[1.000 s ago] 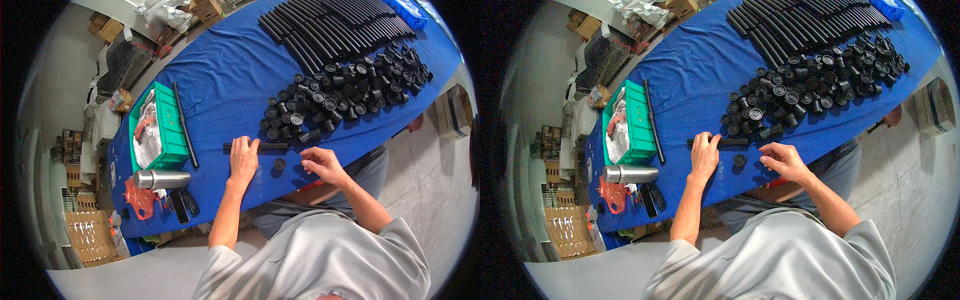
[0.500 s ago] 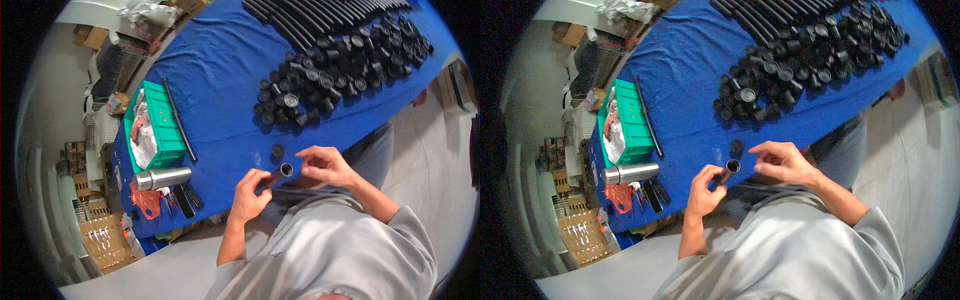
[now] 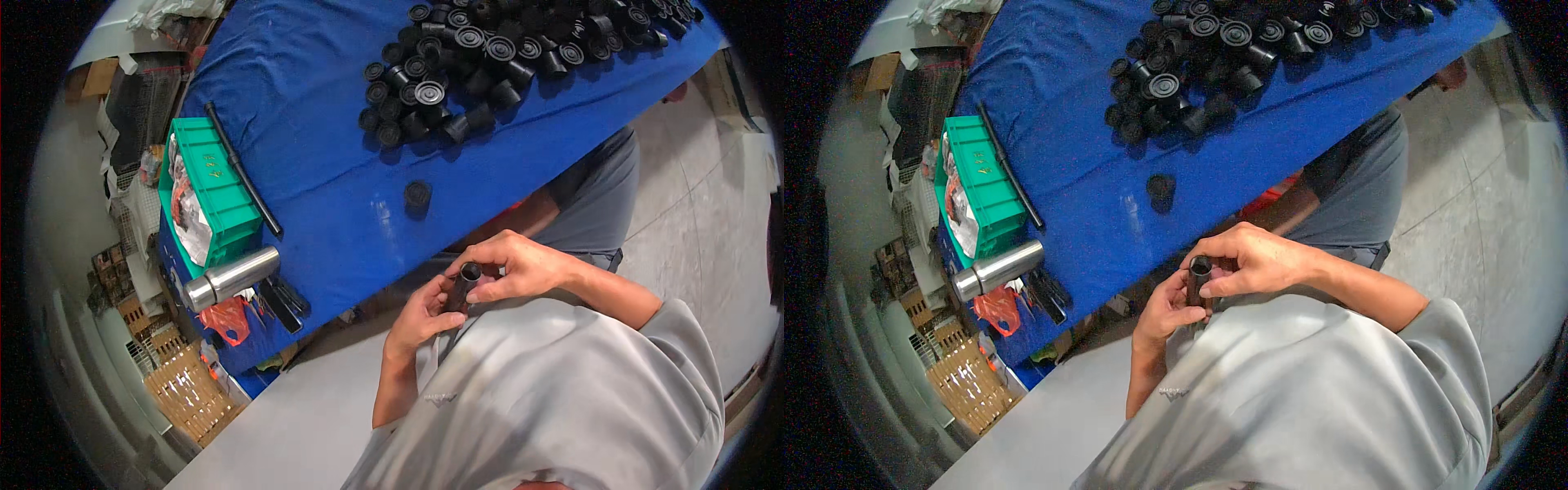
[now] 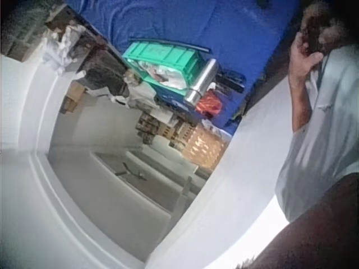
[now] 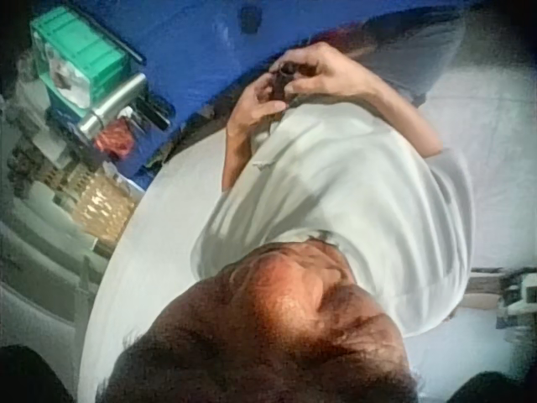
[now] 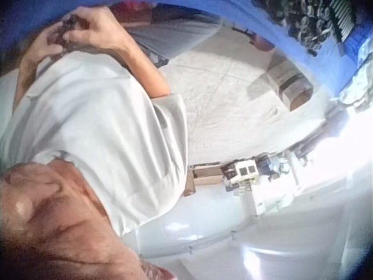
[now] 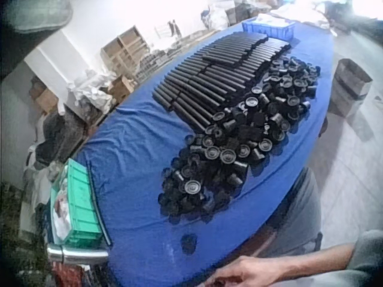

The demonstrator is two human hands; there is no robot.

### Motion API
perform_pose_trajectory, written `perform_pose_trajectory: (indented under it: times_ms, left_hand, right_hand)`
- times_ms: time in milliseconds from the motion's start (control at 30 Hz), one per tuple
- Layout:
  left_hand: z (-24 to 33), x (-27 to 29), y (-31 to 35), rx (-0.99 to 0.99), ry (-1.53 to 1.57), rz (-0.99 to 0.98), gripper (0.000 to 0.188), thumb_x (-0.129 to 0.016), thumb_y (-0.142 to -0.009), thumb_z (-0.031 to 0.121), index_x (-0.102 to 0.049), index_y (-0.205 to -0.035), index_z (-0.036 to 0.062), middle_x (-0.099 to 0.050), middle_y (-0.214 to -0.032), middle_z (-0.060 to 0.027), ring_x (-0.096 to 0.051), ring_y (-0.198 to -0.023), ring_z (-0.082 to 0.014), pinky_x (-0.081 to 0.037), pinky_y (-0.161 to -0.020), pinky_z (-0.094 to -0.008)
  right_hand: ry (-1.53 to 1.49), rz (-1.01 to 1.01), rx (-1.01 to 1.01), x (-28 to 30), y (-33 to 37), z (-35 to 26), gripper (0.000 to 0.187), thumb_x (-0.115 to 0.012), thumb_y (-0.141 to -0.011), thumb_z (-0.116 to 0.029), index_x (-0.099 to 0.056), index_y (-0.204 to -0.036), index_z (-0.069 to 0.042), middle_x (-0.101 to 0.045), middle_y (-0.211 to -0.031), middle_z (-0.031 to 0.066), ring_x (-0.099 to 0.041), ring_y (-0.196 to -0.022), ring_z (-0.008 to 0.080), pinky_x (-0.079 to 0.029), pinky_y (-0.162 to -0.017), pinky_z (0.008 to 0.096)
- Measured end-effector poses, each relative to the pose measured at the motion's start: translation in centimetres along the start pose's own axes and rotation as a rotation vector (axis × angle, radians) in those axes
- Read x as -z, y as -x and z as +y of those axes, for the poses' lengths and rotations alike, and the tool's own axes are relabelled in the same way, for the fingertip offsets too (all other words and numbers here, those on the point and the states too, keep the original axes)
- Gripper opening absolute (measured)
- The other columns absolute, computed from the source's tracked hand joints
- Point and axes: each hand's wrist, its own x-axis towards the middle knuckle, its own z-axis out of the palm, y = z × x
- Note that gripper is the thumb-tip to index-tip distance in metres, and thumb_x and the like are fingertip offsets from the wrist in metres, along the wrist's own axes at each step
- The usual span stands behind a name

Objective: The person assembles tubes by attaching end caps onto the ends of black tubes by hand and placing the completed tubes into a plastic crate.

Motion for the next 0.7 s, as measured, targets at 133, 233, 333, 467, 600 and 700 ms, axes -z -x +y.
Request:
perform_pose_trajectory:
  times_ms: [133,233,333,467,600,700]
  left_hand:
    - [0.0,-0.1,0.4,0.014,0.088,0.02,0.049,-0.081,-0.075,0.025,-0.06,-0.11,-0.0029,-0.061,-0.107,-0.0092,-0.062,-0.086,-0.0162,-0.051,-0.071,-0.03]
    - [1.3,-1.0,0.2,-0.032,0.088,0.056,0.046,-0.079,-0.076,0.027,-0.062,-0.106,-0.0027,-0.06,-0.106,-0.0111,-0.062,-0.087,-0.0174,-0.052,-0.074,-0.0298]
    - [1.6,-1.0,0.6,-0.225,0.12,0.107,0.046,-0.082,-0.075,0.027,-0.063,-0.105,-0.0028,-0.058,-0.099,-0.0101,-0.061,-0.089,-0.0191,-0.054,-0.086,-0.0371]
    - [0.6,-1.2,-1.3,-0.649,0.737,0.194,0.037,-0.075,-0.085,0.017,-0.059,-0.118,0.009,-0.057,-0.101,-0.0067,-0.057,-0.108,-0.0248,-0.044,-0.106,-0.052]
    - [-0.5,-0.6,-1.7,-0.544,0.803,0.312,0.032,-0.073,-0.088,0.019,-0.056,-0.115,0.0132,-0.061,-0.105,-0.0059,-0.057,-0.11,-0.0237,-0.038,-0.111,-0.0517]
    - [-0.9,-0.6,-1.5,-0.433,0.673,0.421,0.033,-0.071,-0.09,0.027,-0.056,-0.113,0.0099,-0.064,-0.104,-0.0051,-0.062,-0.103,-0.0203,-0.052,-0.094,-0.0438]
  right_hand:
    - [0.018,0.013,0.019,0.2,0.1,-0.2,0.039,-0.077,-0.081,-0.019,-0.067,-0.116,-0.003,-0.066,-0.078,0.006,-0.056,-0.065,0.0119,-0.046,-0.06,0.0287]
    - [0.015,-0.028,-0.025,0.4,-0.2,-0.4,0.042,-0.078,-0.08,-0.022,-0.067,-0.115,-0.002,-0.065,-0.082,0.0067,-0.058,-0.068,0.0118,-0.047,-0.061,0.0292]
    - [0.129,-0.011,0.07,0.3,-0.2,-0.8,0.055,-0.08,-0.079,-0.027,-0.061,-0.124,-0.002,-0.065,-0.094,0.0098,-0.062,-0.077,0.0171,-0.05,-0.065,0.0318]
    - [0.347,-0.002,0.112,-0.6,-0.3,-1.2,0.073,-0.079,-0.079,-0.028,-0.045,-0.139,-0.002,-0.061,-0.11,0.0206,-0.064,-0.098,0.033,-0.055,-0.079,0.0431]
    - [0.274,0.042,0.143,-0.9,-0.2,-1.6,0.067,-0.078,-0.078,-0.017,-0.048,-0.136,-0.003,-0.062,-0.107,0.0188,-0.063,-0.095,0.0357,-0.054,-0.08,0.0431]
    - [0.379,0.106,0.29,-0.8,-0.4,-1.1,0.054,-0.074,-0.078,-0.01,-0.054,-0.128,-0.003,-0.062,-0.103,0.0169,-0.063,-0.089,0.035,-0.054,-0.074,0.0424]
